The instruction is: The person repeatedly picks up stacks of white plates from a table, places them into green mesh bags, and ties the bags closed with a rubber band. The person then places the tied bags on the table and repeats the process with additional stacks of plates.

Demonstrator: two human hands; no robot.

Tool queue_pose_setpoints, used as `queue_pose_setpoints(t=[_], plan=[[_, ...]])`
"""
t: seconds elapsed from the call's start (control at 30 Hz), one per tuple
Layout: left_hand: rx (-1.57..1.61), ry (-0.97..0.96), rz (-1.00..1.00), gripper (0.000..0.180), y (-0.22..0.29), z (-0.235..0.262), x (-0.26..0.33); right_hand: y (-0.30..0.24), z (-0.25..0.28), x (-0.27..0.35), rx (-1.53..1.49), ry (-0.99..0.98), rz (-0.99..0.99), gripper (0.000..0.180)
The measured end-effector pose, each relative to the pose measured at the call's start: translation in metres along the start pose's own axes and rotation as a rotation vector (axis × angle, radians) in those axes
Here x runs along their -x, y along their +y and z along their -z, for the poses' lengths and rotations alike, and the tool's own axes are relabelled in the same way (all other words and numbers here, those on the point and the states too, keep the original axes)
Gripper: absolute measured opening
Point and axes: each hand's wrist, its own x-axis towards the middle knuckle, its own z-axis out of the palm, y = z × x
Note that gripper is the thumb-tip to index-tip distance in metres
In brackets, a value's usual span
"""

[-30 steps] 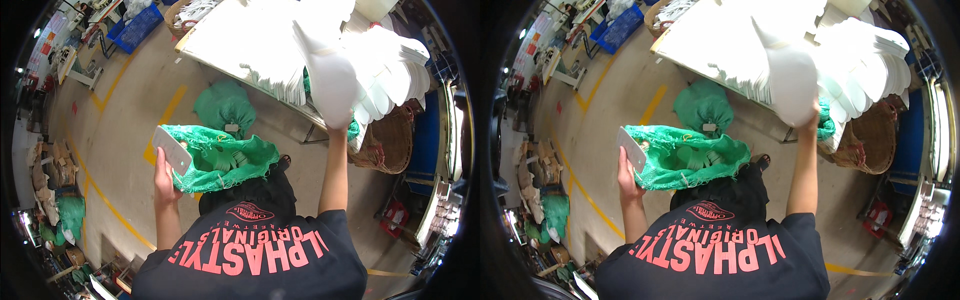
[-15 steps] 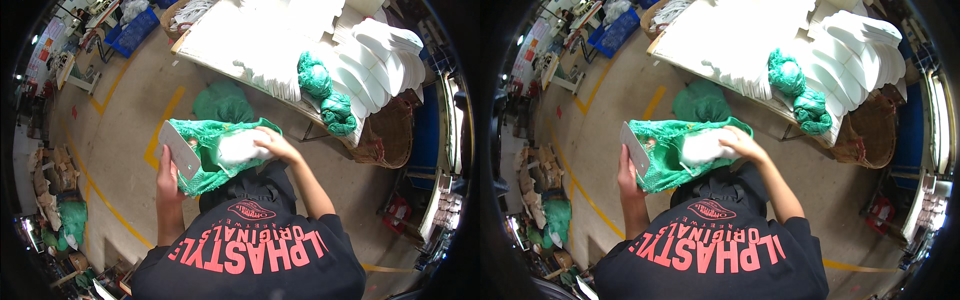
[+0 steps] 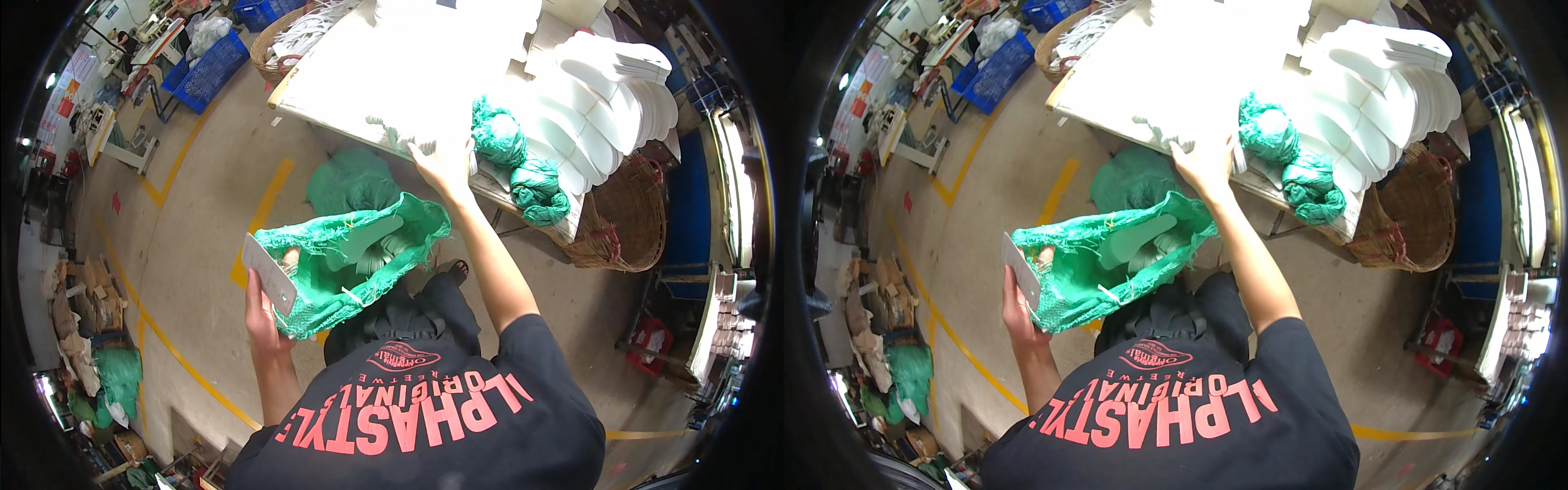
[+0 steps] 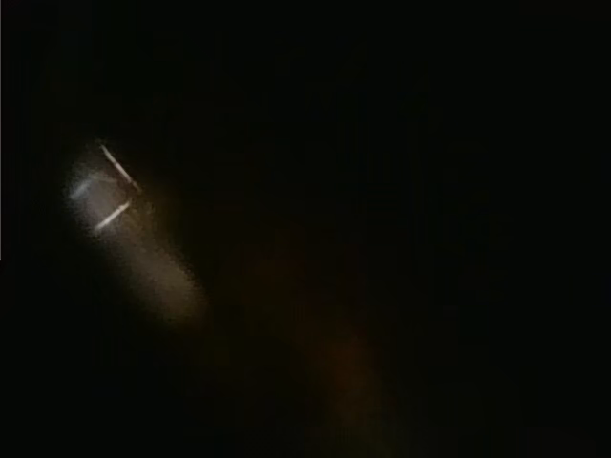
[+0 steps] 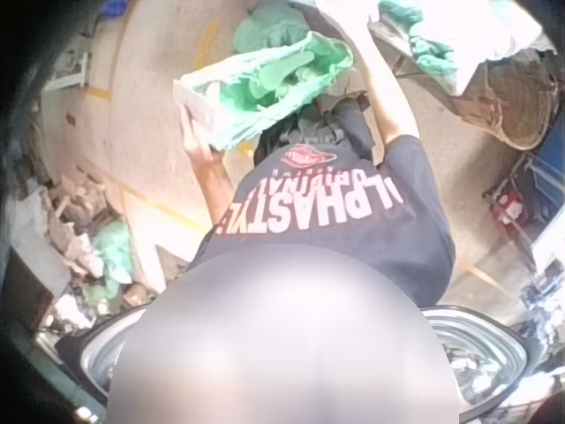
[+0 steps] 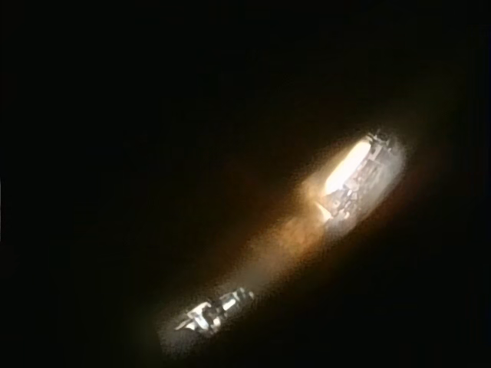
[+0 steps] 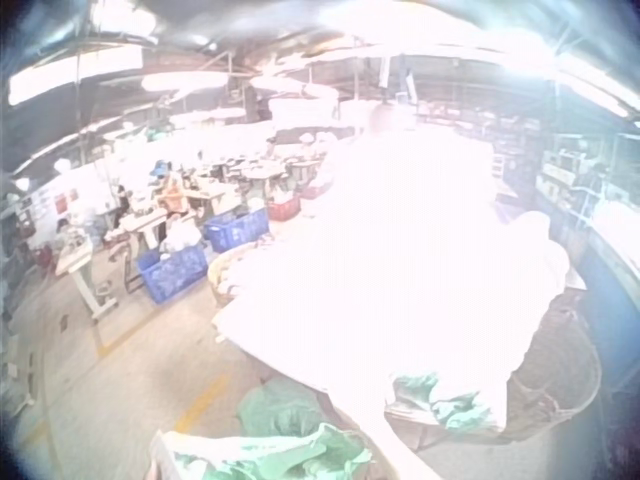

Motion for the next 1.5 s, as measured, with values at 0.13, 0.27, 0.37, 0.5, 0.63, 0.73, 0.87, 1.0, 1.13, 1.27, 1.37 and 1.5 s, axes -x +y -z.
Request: queue_pose_setpoints(t=[0.13, 0.27, 0.37, 0.5, 0.63, 0.73, 0.87, 1.0, 1.13, 1.27, 1.37, 1.5], plan=[[0.002, 0.012, 0.003, 0.065, 0.0, -0.004, 0.001, -0.011, -0.014, -0.022, 0.156, -0.105, -0.144, 0.093], [-0.108, 0.099, -0.014, 0.065, -0.002, -0.003, 0.005, -0.01, -0.025, -0.01, 0.267, 0.046, -0.102, 0.083], [-0.147, 0.147, 0.053, 0.063, -0.007, 0.004, 0.008, 0.001, -0.037, 0.0, 0.162, 0.079, -0.078, 0.075], [-0.269, 0.155, 0.146, 0.068, -0.015, 0.016, 0.005, 0.035, -0.041, -0.008, 0.084, 0.133, 0.122, 0.078], [-0.248, 0.167, 0.166, 0.068, -0.019, 0.026, 0.002, 0.098, -0.009, -0.021, -0.694, 0.086, -0.037, 0.071], [-0.263, 0.151, 0.184, 0.068, -0.019, 0.028, -0.002, 0.148, 0.022, -0.019, -1.268, -0.032, -0.083, 0.08], [-0.292, 0.123, 0.17, 0.067, -0.017, 0.025, -0.008, 0.196, 0.053, 0.029, -1.76, -0.216, -0.166, 0.07], [-0.29, 0.07, 0.167, 0.068, -0.012, 0.016, -0.013, 0.212, 0.073, 0.075, -2.009, -0.4, -0.178, 0.062], [-0.237, 0.057, 0.102, 0.069, -0.01, -0.001, -0.016, 0.15, 0.056, 0.072, -1.027, -0.926, 0.052, 0.058], [-0.2, 0.106, 0.014, 0.069, 0.003, -0.015, -0.014, 0.053, 0.009, 0.112, -0.766, -1.188, 0.39, 0.069], [-0.144, 0.055, -0.103, 0.067, 0.02, -0.017, -0.008, 0.035, -0.008, 0.129, -0.945, -1.216, 0.122, 0.081], [-0.048, 0.182, -0.2, 0.059, 0.048, -0.008, -0.004, 0.063, 0.005, 0.11, -0.514, -1.352, 0.202, 0.114]])
